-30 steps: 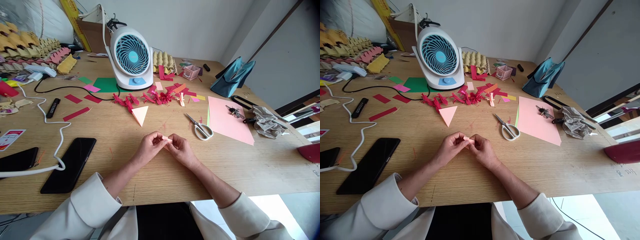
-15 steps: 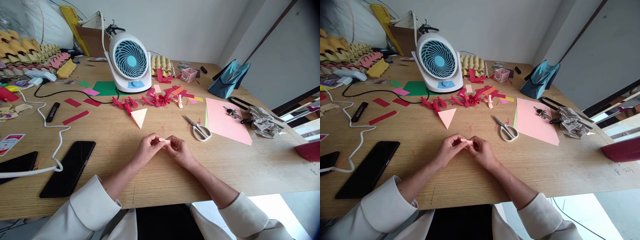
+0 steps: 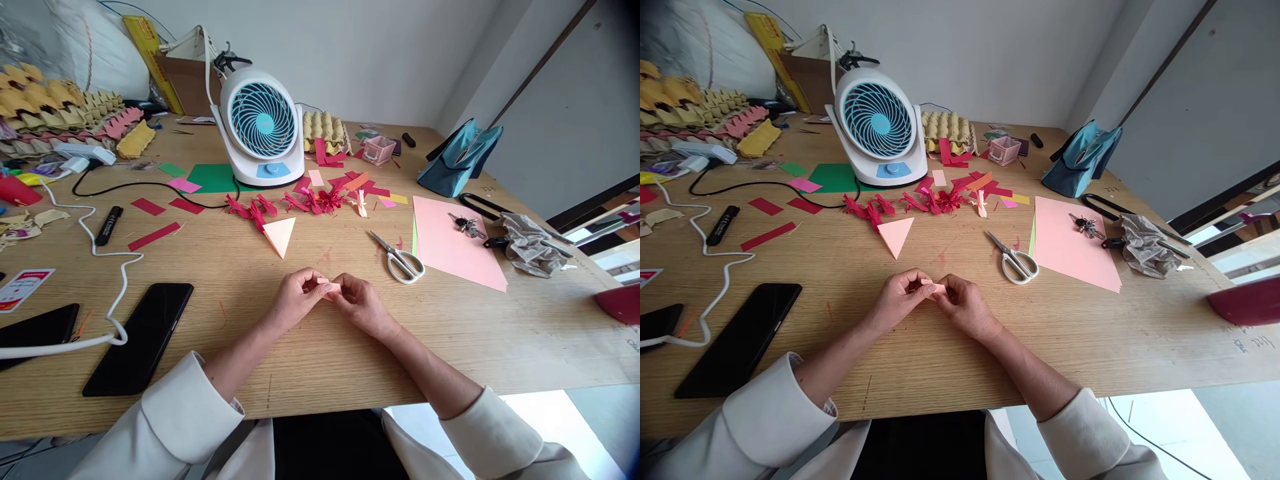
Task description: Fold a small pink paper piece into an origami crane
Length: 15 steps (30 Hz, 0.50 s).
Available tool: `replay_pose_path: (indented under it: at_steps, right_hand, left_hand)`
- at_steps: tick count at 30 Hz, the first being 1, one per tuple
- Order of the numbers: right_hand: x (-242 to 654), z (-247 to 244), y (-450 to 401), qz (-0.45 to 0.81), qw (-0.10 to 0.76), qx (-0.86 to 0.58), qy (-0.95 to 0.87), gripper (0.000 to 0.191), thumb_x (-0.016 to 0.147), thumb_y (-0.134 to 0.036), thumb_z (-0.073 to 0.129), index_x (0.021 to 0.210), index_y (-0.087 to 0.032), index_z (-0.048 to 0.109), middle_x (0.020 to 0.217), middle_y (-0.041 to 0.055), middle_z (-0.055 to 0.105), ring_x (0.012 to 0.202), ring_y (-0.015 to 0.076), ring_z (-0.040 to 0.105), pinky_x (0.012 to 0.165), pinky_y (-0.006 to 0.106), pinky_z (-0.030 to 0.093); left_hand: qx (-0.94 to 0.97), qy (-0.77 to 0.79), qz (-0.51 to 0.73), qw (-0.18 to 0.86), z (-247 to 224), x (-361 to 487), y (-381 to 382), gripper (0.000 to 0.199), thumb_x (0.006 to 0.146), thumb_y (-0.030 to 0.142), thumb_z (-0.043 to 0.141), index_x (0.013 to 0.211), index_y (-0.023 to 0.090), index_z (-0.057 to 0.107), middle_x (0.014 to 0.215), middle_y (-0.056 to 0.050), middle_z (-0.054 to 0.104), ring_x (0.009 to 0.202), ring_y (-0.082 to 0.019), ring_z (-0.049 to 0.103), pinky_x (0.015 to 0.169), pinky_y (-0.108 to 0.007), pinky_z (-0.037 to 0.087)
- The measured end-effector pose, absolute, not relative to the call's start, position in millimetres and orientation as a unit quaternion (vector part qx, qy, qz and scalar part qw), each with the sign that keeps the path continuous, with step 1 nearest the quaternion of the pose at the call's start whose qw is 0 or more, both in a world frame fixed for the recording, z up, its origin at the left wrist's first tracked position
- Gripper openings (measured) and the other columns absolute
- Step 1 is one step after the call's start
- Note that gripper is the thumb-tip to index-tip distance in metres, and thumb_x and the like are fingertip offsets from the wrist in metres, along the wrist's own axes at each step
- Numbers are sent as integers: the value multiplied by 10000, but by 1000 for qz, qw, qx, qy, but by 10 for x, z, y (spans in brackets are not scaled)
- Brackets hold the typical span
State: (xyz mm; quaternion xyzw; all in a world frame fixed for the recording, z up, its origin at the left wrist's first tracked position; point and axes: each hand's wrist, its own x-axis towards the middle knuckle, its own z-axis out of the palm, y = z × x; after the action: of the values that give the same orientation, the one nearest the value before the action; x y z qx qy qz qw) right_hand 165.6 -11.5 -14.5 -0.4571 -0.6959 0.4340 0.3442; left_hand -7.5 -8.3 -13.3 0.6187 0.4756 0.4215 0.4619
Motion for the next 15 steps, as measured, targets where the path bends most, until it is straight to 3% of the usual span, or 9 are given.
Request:
replay_pose_path:
  at_steps: [6, 15]
  right_hand:
    - [1677, -107, -112, 437, 334, -457, -699, 266, 881, -415, 564, 771, -173, 561, 653, -25, 494, 587, 102, 405, 545, 232, 324]
    - [1824, -39, -109, 383, 247, -456, -764, 245, 881, -310, 558, 681, -182, 497, 635, -45, 442, 591, 94, 379, 552, 236, 293]
  left_hand:
    - [620, 455, 408, 493, -144, -96, -69, 279, 831, 413, 653, 756, 148, 610, 716, 1, 599, 686, -119, 545, 649, -225, 433]
    - [703, 447, 351, 427, -88, -72, -107, 190, 849, 355, 647, 821, 174, 599, 726, 27, 587, 597, -80, 458, 559, -205, 353]
